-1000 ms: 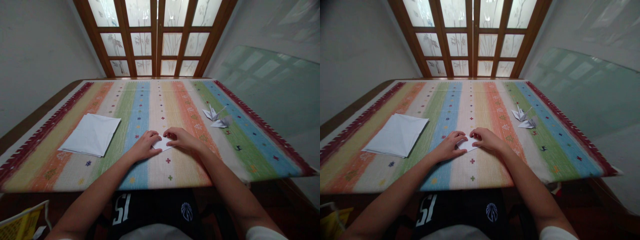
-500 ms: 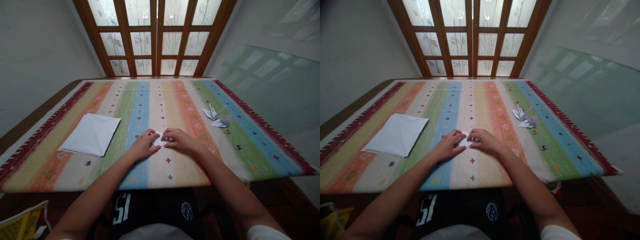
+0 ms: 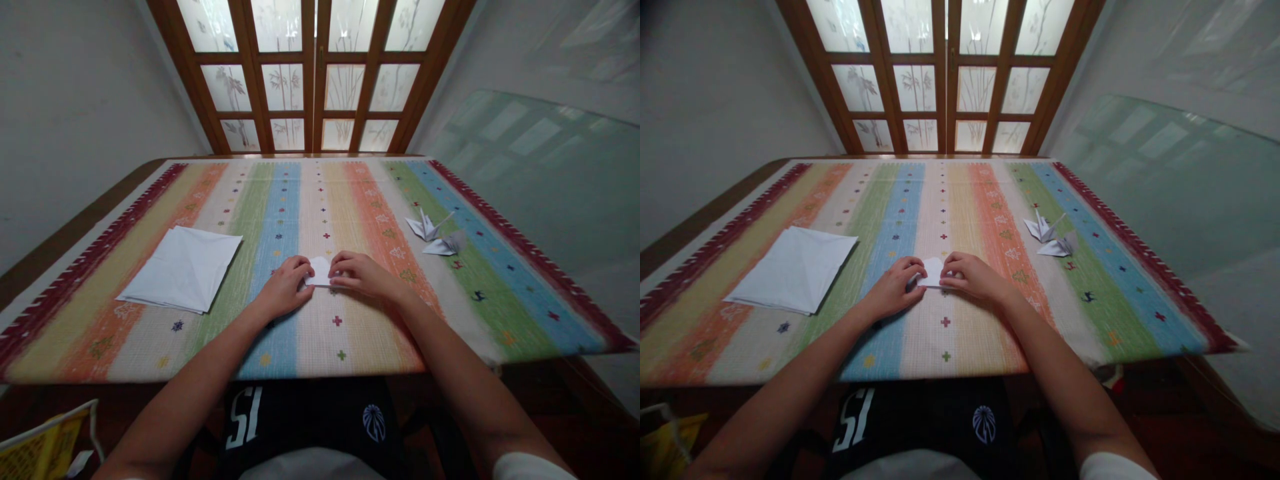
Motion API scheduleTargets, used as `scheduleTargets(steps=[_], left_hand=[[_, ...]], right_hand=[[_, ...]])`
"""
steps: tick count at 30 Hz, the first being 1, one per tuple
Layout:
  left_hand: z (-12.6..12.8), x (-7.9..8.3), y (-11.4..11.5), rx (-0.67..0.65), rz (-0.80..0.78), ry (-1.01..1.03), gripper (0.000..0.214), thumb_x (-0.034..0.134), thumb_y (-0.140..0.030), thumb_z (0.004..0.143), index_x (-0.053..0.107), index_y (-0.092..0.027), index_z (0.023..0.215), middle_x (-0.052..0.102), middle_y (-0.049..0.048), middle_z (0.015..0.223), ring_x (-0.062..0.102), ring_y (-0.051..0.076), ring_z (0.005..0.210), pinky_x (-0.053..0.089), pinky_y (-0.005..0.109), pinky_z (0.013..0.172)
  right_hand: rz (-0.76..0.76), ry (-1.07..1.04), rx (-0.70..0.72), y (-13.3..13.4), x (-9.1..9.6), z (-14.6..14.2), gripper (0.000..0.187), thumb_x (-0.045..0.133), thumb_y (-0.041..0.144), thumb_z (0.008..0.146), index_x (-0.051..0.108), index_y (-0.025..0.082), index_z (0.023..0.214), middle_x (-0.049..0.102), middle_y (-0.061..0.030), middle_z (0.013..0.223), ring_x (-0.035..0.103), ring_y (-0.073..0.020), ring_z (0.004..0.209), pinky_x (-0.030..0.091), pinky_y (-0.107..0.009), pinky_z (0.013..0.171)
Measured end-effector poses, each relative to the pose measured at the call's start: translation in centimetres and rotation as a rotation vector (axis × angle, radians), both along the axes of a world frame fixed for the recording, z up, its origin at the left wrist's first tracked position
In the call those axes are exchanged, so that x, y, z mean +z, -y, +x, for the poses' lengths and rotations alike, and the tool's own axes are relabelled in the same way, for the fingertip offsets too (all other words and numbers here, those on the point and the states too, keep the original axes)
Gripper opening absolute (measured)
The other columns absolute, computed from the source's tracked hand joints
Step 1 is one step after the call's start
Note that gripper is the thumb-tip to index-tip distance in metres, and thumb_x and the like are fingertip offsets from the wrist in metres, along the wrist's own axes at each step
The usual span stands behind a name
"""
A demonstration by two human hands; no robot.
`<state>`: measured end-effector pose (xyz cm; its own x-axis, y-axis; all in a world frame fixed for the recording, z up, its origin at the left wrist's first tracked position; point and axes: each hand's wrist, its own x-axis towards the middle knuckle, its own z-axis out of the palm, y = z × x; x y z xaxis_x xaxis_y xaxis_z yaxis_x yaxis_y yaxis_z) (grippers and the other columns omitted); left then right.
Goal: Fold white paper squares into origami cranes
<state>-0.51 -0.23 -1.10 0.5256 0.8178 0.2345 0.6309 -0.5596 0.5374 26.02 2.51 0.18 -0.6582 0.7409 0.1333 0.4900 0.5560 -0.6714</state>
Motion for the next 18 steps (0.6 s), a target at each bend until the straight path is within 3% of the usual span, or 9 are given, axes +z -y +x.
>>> scheduleTargets(steps=[2, 6, 9, 12, 18], left_hand=[[-0.1, -0.2, -0.2, 0.023, 0.025, -0.004, 0.019, 0.063, -0.013, 0.093, 0.071, -0.019, 0.109, 0.067, 0.0130, 0.126, 0.063, 0.029, 0.121, 0.052, 0.048, 0.111], [-0.2, -0.5, -0.4, 0.022, 0.019, -0.015, 0.026, 0.057, -0.009, 0.096, 0.074, -0.019, 0.113, 0.069, 0.0127, 0.122, 0.065, 0.028, 0.117, 0.054, 0.047, 0.107], [-0.2, -0.4, -0.5, 0.000, -0.019, -0.022, 0.027, 0.056, -0.009, 0.097, 0.075, -0.019, 0.114, 0.071, 0.0121, 0.118, 0.068, 0.028, 0.112, 0.055, 0.045, 0.103], [-0.2, -0.2, -0.4, -0.010, -0.022, -0.018, 0.026, 0.057, -0.011, 0.097, 0.076, -0.019, 0.112, 0.073, 0.0122, 0.118, 0.069, 0.028, 0.111, 0.055, 0.045, 0.102], [-0.2, 0.2, -0.3, -0.025, -0.013, -0.009, 0.025, 0.059, -0.011, 0.093, 0.076, -0.018, 0.111, 0.075, 0.0128, 0.116, 0.069, 0.029, 0.110, 0.055, 0.046, 0.101]], right_hand=[[-0.014, 0.032, 0.023, 0.0, 0.1, 0.1, 0.018, 0.066, 0.018, 0.101, 0.083, 0.022, 0.104, 0.076, -0.0082, 0.108, 0.069, -0.0174, 0.085, 0.056, -0.033, 0.084], [0.075, 0.054, 0.112, 0.0, -0.3, -0.1, 0.039, 0.061, -0.001, 0.087, 0.083, 0.025, 0.107, 0.079, -0.0055, 0.101, 0.070, -0.0225, 0.100, 0.055, -0.038, 0.097], [0.141, 0.014, 0.085, 0.0, -0.8, -0.3, 0.032, 0.065, 0.004, 0.090, 0.083, 0.025, 0.105, 0.078, -0.0078, 0.110, 0.069, -0.0249, 0.109, 0.055, -0.042, 0.102], [0.113, -0.034, 0.055, -0.3, -1.0, -0.1, 0.019, 0.072, 0.014, 0.093, 0.083, 0.026, 0.103, 0.077, -0.0090, 0.118, 0.070, -0.0248, 0.110, 0.056, -0.042, 0.102], [0.016, -0.065, 0.059, -0.6, -0.5, 0.4, 0.014, 0.075, 0.020, 0.095, 0.083, 0.029, 0.102, 0.082, -0.0049, 0.107, 0.075, -0.0234, 0.101, 0.057, -0.039, 0.095]])
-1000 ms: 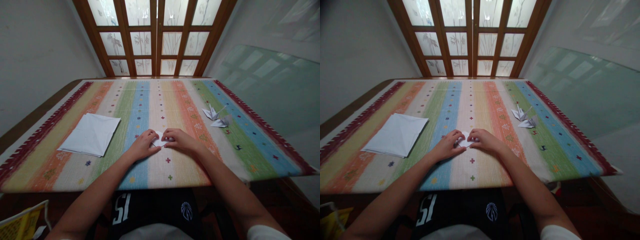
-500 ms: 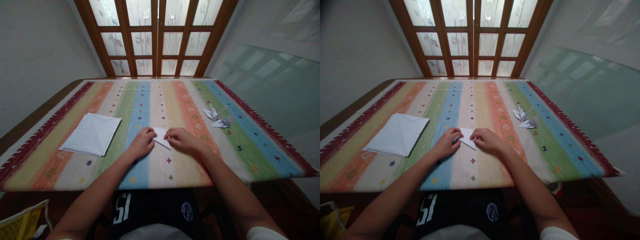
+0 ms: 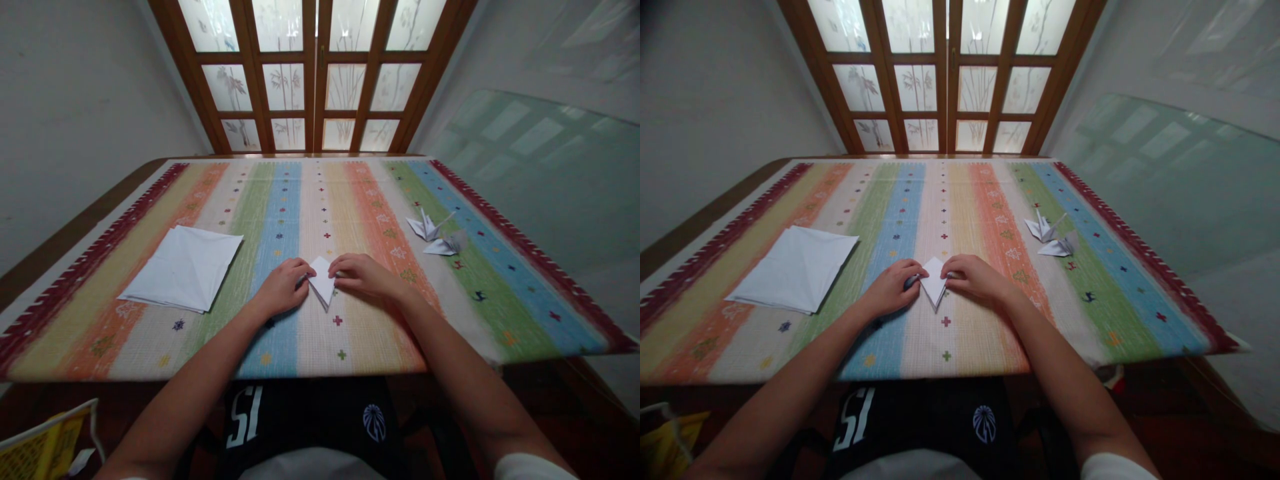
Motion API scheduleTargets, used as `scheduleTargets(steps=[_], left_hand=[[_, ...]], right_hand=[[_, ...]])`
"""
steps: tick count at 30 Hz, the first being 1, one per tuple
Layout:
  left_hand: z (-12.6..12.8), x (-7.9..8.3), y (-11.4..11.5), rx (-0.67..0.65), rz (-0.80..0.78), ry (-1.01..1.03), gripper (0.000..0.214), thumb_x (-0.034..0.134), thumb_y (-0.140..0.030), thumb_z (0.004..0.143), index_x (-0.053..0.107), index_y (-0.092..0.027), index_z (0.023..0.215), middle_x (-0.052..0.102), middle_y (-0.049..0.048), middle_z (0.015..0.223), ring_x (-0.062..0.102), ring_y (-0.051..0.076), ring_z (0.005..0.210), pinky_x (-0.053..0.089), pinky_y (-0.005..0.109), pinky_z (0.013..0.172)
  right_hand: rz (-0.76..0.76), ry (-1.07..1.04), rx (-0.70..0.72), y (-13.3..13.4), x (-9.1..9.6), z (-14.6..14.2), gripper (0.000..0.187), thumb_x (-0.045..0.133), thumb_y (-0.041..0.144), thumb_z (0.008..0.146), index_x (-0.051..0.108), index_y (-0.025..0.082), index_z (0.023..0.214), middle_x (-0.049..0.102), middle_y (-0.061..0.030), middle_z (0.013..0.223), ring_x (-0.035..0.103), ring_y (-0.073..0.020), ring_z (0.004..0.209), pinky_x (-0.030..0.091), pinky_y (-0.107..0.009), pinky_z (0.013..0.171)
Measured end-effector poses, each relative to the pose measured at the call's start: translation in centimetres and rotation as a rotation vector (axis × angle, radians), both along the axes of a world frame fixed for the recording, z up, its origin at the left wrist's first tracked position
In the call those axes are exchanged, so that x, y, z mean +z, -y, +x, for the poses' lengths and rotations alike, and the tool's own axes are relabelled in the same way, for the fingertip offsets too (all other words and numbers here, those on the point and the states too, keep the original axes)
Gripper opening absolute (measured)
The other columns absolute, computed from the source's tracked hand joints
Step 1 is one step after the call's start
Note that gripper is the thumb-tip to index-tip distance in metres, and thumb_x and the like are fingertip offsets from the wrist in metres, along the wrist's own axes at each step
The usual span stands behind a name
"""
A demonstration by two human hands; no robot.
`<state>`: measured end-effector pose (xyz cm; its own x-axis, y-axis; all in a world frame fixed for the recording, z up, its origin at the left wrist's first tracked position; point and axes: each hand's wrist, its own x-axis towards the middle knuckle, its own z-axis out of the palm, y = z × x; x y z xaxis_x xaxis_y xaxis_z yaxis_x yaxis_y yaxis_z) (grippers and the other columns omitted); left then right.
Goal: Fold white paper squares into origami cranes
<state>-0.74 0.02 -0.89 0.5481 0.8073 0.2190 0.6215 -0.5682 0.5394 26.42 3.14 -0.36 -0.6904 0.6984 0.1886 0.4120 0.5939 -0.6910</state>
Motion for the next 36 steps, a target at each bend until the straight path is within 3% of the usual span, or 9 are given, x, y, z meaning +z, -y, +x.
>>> scheduleTargets(steps=[8, 19, 24, 28, 31, 36], left_hand=[[0.2, 0.3, -0.2, 0.041, -0.043, 0.040, 0.017, 0.060, -0.026, 0.102, 0.075, -0.020, 0.107, 0.078, 0.0113, 0.111, 0.071, 0.029, 0.108, 0.054, 0.046, 0.100], [0.9, -0.1, -0.6, 0.224, -0.144, 0.114, 0.018, 0.059, -0.017, 0.101, 0.059, -0.024, 0.118, 0.079, 0.0045, 0.096, 0.074, 0.023, 0.088, 0.053, 0.035, 0.082], [1.2, -0.6, -1.0, 0.272, -0.082, 0.097, 0.018, 0.060, -0.013, 0.098, 0.057, -0.023, 0.114, 0.073, 0.0044, 0.097, 0.070, 0.021, 0.084, 0.053, 0.033, 0.081], [1.3, -0.8, -1.1, 0.233, -0.006, 0.003, 0.010, 0.056, -0.015, 0.101, 0.064, -0.020, 0.105, 0.069, 0.0085, 0.111, 0.068, 0.020, 0.087, 0.055, 0.034, 0.083], [1.3, -0.9, -1.1, 0.182, -0.002, -0.066, 0.019, 0.052, -0.017, 0.105, 0.071, -0.019, 0.106, 0.069, 0.0097, 0.111, 0.068, 0.022, 0.093, 0.056, 0.036, 0.085], [1.4, -1.0, -1.0, 0.162, 0.002, -0.054, 0.022, 0.056, -0.020, 0.105, 0.077, -0.019, 0.110, 0.069, 0.0101, 0.108, 0.069, 0.023, 0.095, 0.058, 0.038, 0.091]], right_hand=[[-0.103, -0.008, -0.078, 0.0, 0.3, 0.1, 0.012, 0.072, 0.028, 0.098, 0.083, 0.027, 0.100, 0.084, -0.0037, 0.098, 0.075, -0.0201, 0.087, 0.056, -0.033, 0.081], [-0.104, -0.044, -0.187, -0.1, 0.4, -0.5, 0.020, 0.066, 0.027, 0.101, 0.080, 0.024, 0.116, 0.083, -0.0073, 0.102, 0.075, -0.0221, 0.090, 0.056, -0.035, 0.084], [-0.068, -0.032, -0.348, -0.1, -0.7, -1.9, 0.043, 0.078, 0.019, 0.089, 0.073, 0.020, 0.132, 0.080, -0.0088, 0.103, 0.070, -0.0203, 0.082, 0.056, -0.034, 0.079], [0.023, -0.013, -0.389, -0.2, -1.5, -2.7, 0.055, 0.080, 0.016, 0.086, 0.069, 0.022, 0.139, 0.078, -0.0073, 0.101, 0.068, -0.0209, 0.083, 0.055, -0.037, 0.083], [0.062, -0.019, -0.384, -0.3, -1.9, -2.8, 0.056, 0.079, 0.017, 0.086, 0.068, 0.023, 0.140, 0.076, -0.0059, 0.096, 0.067, -0.0219, 0.083, 0.053, -0.038, 0.083], [-0.012, -0.086, -0.355, -0.2, -1.9, -2.8, 0.054, 0.079, 0.020, 0.084, 0.069, 0.024, 0.136, 0.074, -0.0029, 0.092, 0.067, -0.0200, 0.081, 0.054, -0.036, 0.082]])
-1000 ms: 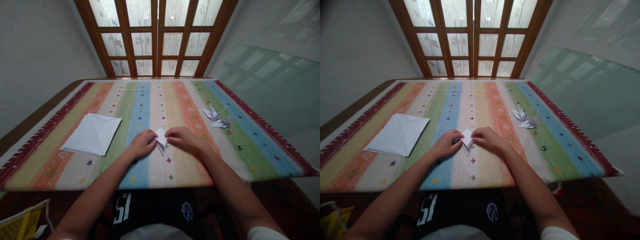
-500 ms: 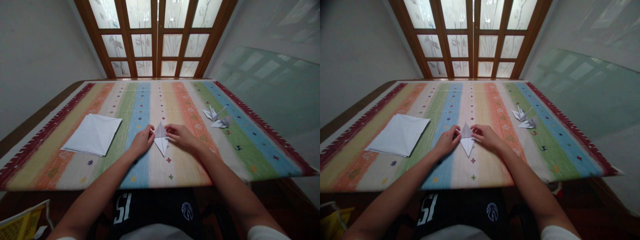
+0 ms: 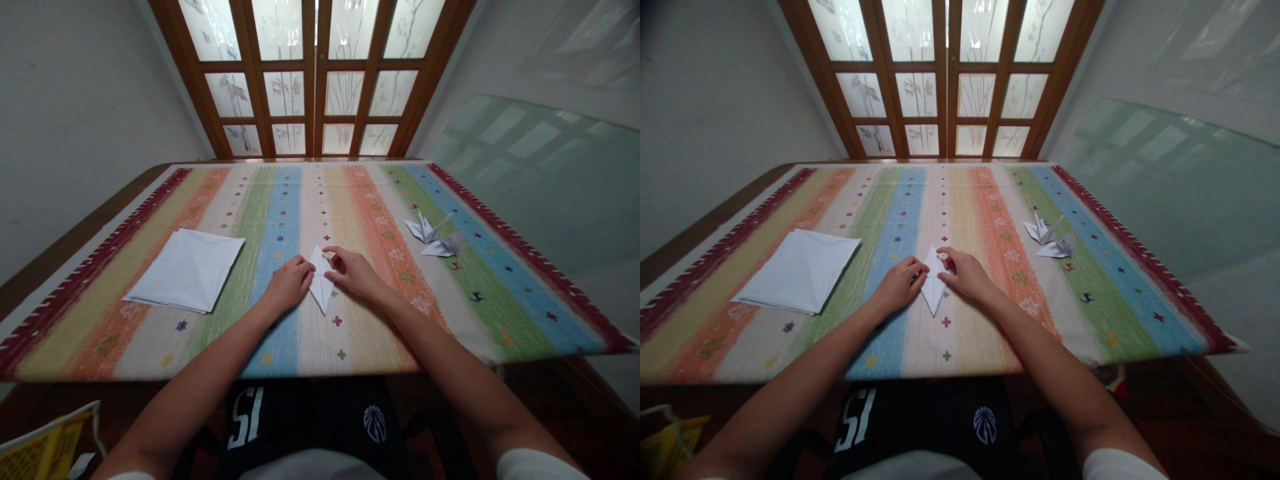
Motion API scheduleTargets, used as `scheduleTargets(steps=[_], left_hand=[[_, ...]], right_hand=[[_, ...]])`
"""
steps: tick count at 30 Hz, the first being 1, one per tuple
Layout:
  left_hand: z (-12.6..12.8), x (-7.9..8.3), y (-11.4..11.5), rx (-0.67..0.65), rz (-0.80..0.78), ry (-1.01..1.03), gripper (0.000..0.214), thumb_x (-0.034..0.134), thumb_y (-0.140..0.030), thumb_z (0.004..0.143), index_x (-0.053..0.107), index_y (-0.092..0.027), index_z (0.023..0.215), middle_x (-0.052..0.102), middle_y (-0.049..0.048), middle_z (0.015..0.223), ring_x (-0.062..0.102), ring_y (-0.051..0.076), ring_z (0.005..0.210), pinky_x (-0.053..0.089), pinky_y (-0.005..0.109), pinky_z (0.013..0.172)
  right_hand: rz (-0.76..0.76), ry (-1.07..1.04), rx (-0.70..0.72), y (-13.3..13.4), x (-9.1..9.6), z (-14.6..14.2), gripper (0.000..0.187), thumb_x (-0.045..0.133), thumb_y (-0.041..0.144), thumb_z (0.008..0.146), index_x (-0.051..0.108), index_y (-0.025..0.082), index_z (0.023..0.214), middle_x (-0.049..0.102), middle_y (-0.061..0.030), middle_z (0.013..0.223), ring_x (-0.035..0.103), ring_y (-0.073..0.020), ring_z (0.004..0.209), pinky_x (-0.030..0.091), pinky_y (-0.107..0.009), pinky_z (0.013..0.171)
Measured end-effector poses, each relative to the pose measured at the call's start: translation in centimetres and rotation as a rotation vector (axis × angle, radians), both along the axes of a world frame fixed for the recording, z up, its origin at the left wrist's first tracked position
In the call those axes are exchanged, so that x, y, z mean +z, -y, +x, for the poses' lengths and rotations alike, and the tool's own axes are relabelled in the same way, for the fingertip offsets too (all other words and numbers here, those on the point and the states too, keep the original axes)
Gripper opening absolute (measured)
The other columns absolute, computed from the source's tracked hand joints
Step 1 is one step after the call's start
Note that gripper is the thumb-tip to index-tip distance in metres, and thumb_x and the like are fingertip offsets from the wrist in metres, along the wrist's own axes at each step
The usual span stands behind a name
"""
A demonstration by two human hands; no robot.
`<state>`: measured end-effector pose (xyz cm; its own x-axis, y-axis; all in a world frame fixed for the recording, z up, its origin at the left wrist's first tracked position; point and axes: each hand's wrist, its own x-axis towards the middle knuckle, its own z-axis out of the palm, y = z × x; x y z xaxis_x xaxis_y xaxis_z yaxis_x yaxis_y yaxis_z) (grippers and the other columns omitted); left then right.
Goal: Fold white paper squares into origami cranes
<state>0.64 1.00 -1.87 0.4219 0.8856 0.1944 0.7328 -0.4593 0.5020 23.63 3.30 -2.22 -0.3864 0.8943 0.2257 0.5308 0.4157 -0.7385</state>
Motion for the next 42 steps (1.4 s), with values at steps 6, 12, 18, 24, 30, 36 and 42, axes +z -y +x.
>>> scheduleTargets(steps=[6, 12, 18, 24, 30, 36, 42], left_hand=[[0.1, 0.3, 0.3, 0.001, 0.005, 0.031, 0.023, 0.058, -0.024, 0.104, 0.079, -0.017, 0.108, 0.071, 0.0111, 0.103, 0.069, 0.024, 0.097, 0.057, 0.040, 0.094], [0.0, 1.3, 0.7, 0.023, -0.104, 0.221, 0.047, 0.038, -0.042, 0.114, 0.076, -0.016, 0.104, 0.074, 0.0087, 0.091, 0.068, 0.023, 0.085, 0.053, 0.038, 0.085], [0.1, 1.7, 1.1, 0.024, -0.218, 0.420, 0.040, 0.057, -0.053, 0.103, 0.076, -0.017, 0.104, 0.075, 0.0053, 0.090, 0.064, 0.021, 0.081, 0.050, 0.033, 0.075], [-0.2, 1.3, 0.7, 0.084, -0.280, 0.712, 0.040, 0.061, -0.048, 0.099, 0.070, -0.017, 0.123, 0.075, 0.0074, 0.099, 0.066, 0.020, 0.081, 0.052, 0.031, 0.071], [-0.2, 1.7, 1.0, 0.085, -0.329, 0.803, 0.046, 0.061, -0.040, 0.101, 0.052, -0.024, 0.143, 0.070, 0.0027, 0.093, 0.061, 0.016, 0.070, 0.049, 0.026, 0.063], [-0.4, 1.8, 1.1, 0.066, -0.318, 0.757, 0.031, 0.050, -0.030, 0.094, 0.067, -0.022, 0.118, 0.067, 0.0030, 0.095, 0.055, 0.018, 0.073, 0.047, 0.029, 0.064], [-0.7, 2.0, 1.2, 0.023, -0.379, 0.800, 0.053, 0.046, -0.025, 0.075, 0.065, -0.021, 0.125, 0.063, 0.0025, 0.089, 0.056, 0.021, 0.076, 0.048, 0.030, 0.066]], right_hand=[[-0.123, -0.236, 0.046, -0.1, 0.0, -0.2, 0.051, 0.077, 0.024, 0.083, 0.067, 0.023, 0.133, 0.071, -0.0039, 0.099, 0.066, -0.0168, 0.075, 0.058, -0.033, 0.073], [-0.163, -0.456, 0.140, 0.6, 0.6, -0.6, 0.042, 0.069, 0.028, 0.094, 0.063, 0.026, 0.135, 0.069, -0.0109, 0.129, 0.074, -0.0200, 0.101, 0.064, -0.041, 0.095], [0.108, -0.407, 0.335, 1.8, 1.7, -1.0, 0.043, 0.064, 0.016, 0.094, 0.066, 0.031, 0.134, 0.062, -0.0105, 0.142, 0.068, -0.0254, 0.129, 0.062, -0.047, 0.108], [0.368, -0.235, 0.137, 1.5, 2.2, -0.1, 0.025, 0.080, 0.027, 0.092, 0.077, 0.032, 0.117, 0.058, -0.0106, 0.143, 0.059, -0.0333, 0.135, 0.053, -0.059, 0.118], [0.304, -0.161, 0.237, 0.9, 1.5, 0.2, 0.023, 0.089, 0.037, 0.089, 0.080, 0.029, 0.109, 0.058, -0.0116, 0.147, 0.063, -0.0322, 0.131, 0.055, -0.055, 0.114], [0.304, -0.160, 0.197, 0.7, 1.5, 0.3, 0.016, 0.086, 0.038, 0.092, 0.083, 0.028, 0.104, 0.065, -0.0117, 0.140, 0.064, -0.0328, 0.134, 0.055, -0.055, 0.114], [0.249, -0.208, 0.188, 0.6, 2.1, 0.5, 0.015, 0.080, 0.042, 0.097, 0.084, 0.028, 0.102, 0.070, -0.0109, 0.135, 0.065, -0.0316, 0.134, 0.052, -0.054, 0.116]])
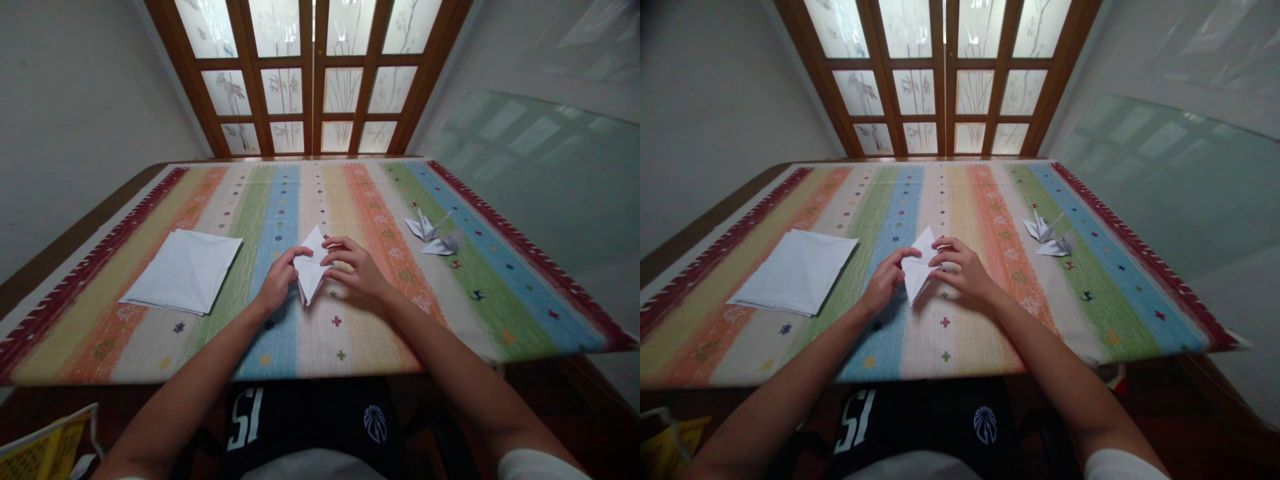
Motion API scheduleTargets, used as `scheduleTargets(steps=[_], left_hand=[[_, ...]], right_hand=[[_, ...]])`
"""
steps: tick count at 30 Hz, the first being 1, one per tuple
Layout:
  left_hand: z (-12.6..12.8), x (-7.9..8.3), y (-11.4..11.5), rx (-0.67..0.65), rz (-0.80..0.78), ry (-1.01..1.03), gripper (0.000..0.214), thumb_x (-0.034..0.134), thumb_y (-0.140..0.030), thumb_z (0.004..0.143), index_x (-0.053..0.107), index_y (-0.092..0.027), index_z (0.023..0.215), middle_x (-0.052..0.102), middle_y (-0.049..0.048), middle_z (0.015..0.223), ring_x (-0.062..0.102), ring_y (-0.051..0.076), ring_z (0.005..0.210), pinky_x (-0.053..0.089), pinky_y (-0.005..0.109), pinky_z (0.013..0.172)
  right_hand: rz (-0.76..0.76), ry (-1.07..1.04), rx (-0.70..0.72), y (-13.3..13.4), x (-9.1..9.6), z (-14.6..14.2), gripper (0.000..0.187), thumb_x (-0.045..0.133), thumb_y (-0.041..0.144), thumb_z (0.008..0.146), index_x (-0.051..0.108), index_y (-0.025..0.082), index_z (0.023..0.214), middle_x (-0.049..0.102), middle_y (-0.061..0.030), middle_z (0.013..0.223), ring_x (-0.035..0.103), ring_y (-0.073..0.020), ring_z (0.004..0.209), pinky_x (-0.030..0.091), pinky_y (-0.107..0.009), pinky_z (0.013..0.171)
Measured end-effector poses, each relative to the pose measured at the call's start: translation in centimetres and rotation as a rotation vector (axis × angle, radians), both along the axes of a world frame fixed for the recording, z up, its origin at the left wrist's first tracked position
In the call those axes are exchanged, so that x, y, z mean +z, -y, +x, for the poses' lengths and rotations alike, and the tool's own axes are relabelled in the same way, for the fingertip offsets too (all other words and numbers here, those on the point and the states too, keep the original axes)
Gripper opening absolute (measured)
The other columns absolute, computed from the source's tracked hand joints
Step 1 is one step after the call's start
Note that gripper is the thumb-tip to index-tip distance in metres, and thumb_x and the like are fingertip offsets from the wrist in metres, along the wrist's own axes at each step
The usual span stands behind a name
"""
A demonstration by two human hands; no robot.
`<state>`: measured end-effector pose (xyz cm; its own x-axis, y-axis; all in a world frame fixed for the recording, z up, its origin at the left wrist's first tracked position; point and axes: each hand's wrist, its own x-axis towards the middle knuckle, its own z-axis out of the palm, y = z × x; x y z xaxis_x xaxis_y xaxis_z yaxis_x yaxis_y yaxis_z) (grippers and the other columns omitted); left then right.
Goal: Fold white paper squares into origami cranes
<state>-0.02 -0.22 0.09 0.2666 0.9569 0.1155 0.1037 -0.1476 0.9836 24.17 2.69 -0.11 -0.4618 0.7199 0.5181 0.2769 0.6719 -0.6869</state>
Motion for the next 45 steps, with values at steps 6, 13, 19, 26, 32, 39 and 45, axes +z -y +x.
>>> scheduleTargets(steps=[6, 13, 19, 26, 32, 39, 45], left_hand=[[0.0, 0.0, -0.1, -0.067, -0.030, 0.082, 0.058, 0.049, -0.025, 0.069, 0.063, -0.020, 0.125, 0.068, 0.0052, 0.100, 0.062, 0.023, 0.088, 0.052, 0.033, 0.075], [0.0, 0.2, -0.1, -0.018, -0.008, 0.011, 0.041, 0.053, -0.030, 0.088, 0.067, -0.020, 0.125, 0.071, 0.0050, 0.103, 0.062, 0.021, 0.085, 0.051, 0.031, 0.075], [0.0, 0.1, -0.3, 0.037, 0.147, -0.145, 0.040, 0.053, -0.050, 0.104, 0.074, -0.018, 0.111, 0.073, 0.0053, 0.095, 0.062, 0.021, 0.082, 0.050, 0.030, 0.074], [0.4, -0.7, -0.7, 0.113, 0.133, 0.000, 0.032, 0.069, -0.043, 0.096, 0.066, -0.021, 0.119, 0.078, 0.0066, 0.102, 0.072, 0.020, 0.090, 0.053, 0.026, 0.072], [0.2, -1.1, -0.8, 0.189, 0.133, -0.039, 0.019, 0.074, -0.032, 0.093, 0.066, -0.021, 0.104, 0.075, 0.0031, 0.092, 0.070, 0.016, 0.077, 0.052, 0.024, 0.068], [-0.2, -1.3, -0.9, 0.108, 0.308, -0.340, 0.017, 0.073, -0.026, 0.096, 0.076, -0.020, 0.111, 0.071, 0.0122, 0.136, 0.071, 0.024, 0.114, 0.060, 0.041, 0.098], [-0.2, -1.5, -0.5, -0.065, 0.431, -0.637, 0.027, 0.085, -0.024, 0.089, 0.079, -0.022, 0.116, 0.069, 0.0119, 0.135, 0.063, 0.030, 0.129, 0.050, 0.053, 0.116]], right_hand=[[-0.057, -0.061, 0.001, -0.1, -0.1, 0.0, 0.017, 0.074, 0.039, 0.101, 0.084, 0.027, 0.097, 0.072, -0.0103, 0.131, 0.069, -0.0288, 0.127, 0.051, -0.054, 0.116], [-0.020, -0.027, 0.040, -0.4, 0.0, 0.4, 0.025, 0.091, 0.048, 0.086, 0.084, 0.028, 0.099, 0.071, -0.0100, 0.132, 0.067, -0.0318, 0.130, 0.050, -0.055, 0.118], [-0.038, -0.074, 0.020, -0.3, -0.3, 0.0, 0.020, 0.084, 0.046, 0.093, 0.081, 0.026, 0.094, 0.072, -0.0095, 0.124, 0.069, -0.0288, 0.124, 0.051, -0.053, 0.117], [-0.310, -0.298, -0.060, 0.1, -1.0, -0.9, 0.035, 0.091, 0.044, 0.083, 0.072, 0.028, 0.108, 0.063, -0.0085, 0.132, 0.070, -0.0213, 0.102, 0.067, -0.037, 0.083], [-0.451, -0.320, -0.044, 0.2, -0.9, -1.2, 0.038, 0.087, 0.036, 0.081, 0.066, 0.029, 0.111, 0.069, -0.0042, 0.117, 0.069, -0.0187, 0.092, 0.064, -0.032, 0.077], [-0.316, -0.160, -0.168, 0.4, -0.7, -1.1, 0.012, 0.073, 0.029, 0.091, 0.074, 0.026, 0.103, 0.070, -0.0066, 0.113, 0.071, -0.0197, 0.091, 0.063, -0.036, 0.080], [-0.247, 0.209, -0.321, 0.1, -1.2, -0.3, 0.010, 0.072, 0.018, 0.094, 0.082, 0.020, 0.096, 0.069, -0.0083, 0.095, 0.068, -0.0207, 0.082, 0.058, -0.037, 0.081]])
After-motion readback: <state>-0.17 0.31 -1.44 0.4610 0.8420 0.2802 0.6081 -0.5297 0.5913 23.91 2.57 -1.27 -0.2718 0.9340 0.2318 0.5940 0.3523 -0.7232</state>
